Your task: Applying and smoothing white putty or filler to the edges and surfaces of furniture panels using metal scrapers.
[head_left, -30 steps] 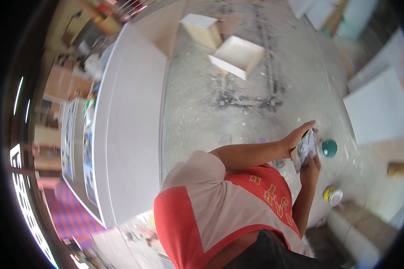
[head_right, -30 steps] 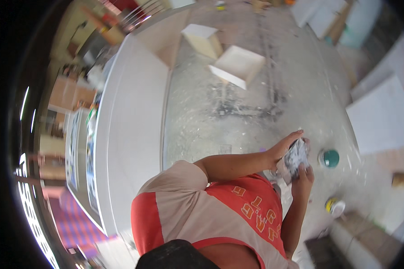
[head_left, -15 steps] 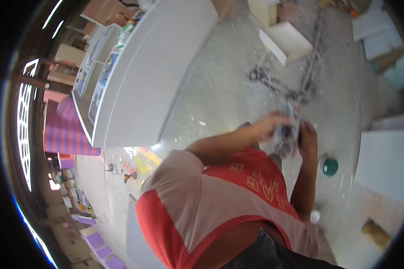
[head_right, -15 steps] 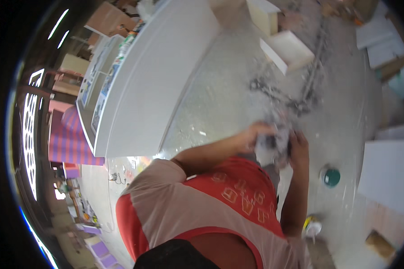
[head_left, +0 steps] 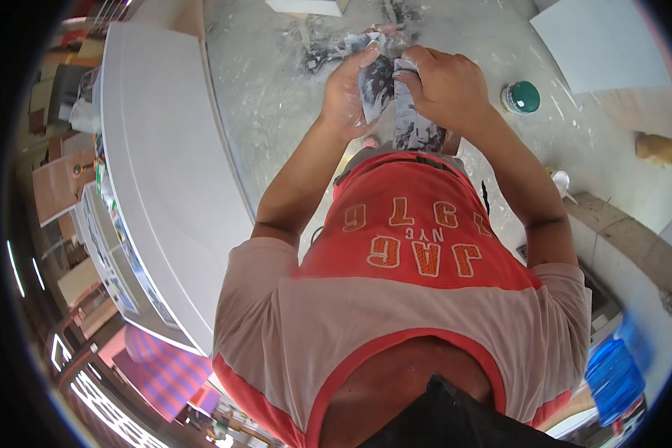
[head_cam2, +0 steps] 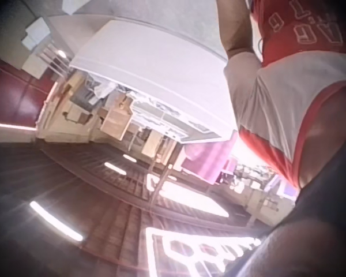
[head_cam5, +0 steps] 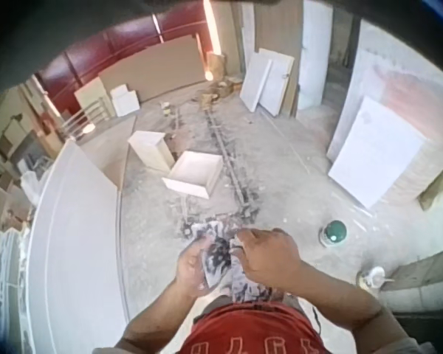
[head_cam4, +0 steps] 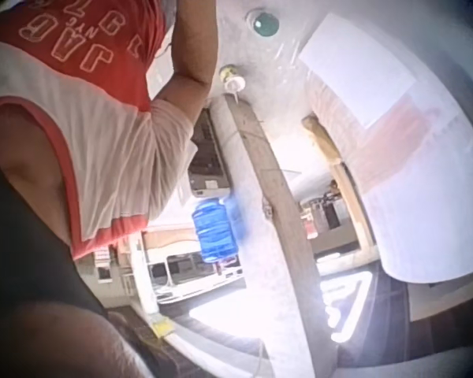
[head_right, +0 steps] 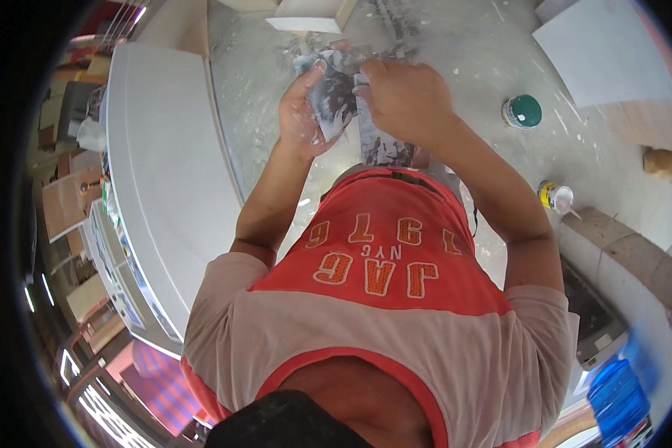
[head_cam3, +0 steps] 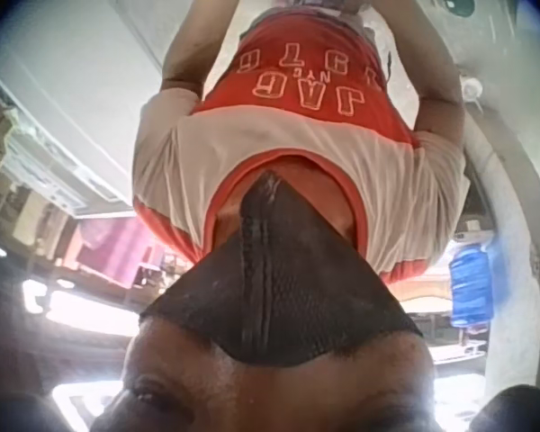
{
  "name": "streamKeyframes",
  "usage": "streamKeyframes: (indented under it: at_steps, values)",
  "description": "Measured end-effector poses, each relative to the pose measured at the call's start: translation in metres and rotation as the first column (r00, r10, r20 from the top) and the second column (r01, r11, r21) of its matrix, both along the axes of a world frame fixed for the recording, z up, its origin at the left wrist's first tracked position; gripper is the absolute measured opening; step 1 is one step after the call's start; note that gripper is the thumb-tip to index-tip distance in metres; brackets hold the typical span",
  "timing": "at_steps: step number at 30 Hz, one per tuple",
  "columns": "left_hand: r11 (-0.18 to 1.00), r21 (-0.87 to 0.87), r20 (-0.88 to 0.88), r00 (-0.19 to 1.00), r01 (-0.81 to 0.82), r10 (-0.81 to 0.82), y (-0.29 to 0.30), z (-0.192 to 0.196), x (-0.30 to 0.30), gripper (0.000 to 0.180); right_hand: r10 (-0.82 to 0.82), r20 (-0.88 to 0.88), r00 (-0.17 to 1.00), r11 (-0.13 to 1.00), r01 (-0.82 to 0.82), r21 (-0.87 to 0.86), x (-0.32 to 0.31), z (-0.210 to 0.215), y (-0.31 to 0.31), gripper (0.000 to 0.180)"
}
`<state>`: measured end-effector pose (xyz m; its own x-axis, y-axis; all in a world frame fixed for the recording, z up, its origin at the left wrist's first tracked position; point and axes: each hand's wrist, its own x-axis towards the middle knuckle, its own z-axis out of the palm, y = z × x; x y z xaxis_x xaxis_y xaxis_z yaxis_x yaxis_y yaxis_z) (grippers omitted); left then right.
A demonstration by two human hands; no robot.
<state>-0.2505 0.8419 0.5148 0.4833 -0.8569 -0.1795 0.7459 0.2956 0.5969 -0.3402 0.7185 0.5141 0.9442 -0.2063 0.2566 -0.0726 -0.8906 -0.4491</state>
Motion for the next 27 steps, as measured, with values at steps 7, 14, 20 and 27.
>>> streamKeyframes:
  at_steps: [7, 14, 20, 27]
  values:
    - [0.999, -0.004, 0.134, 0.99, 0.036, -0.035, 0.014, 0.025, 0.009, 0.047, 0.094, 0.267, 0.959, 0.996, -0.092, -0.018, 0.008, 0.002, 0.032, 0.018]
    - [0.999, 0.025, 0.285, 0.958, 0.025, -0.031, 0.036, 0.023, 0.032, 0.052, 0.16, 0.288, 0.944, 0.985, -0.173, 0.019, 0.031, 0.0, 0.061, 0.019]
    - [0.977, -0.031, 0.32, 0.924, -0.212, 0.211, 0.041, 0.012, 0.044, 0.055, 0.223, 0.286, 0.932, 0.952, -0.272, 0.142, 0.046, -0.003, 0.079, 0.019]
    - [0.97, -0.164, 0.156, 0.966, -0.182, 0.207, 0.064, 0.003, 0.068, 0.063, 0.176, 0.17, 0.97, 0.975, -0.195, 0.105, 0.047, 0.019, 0.066, 0.018]
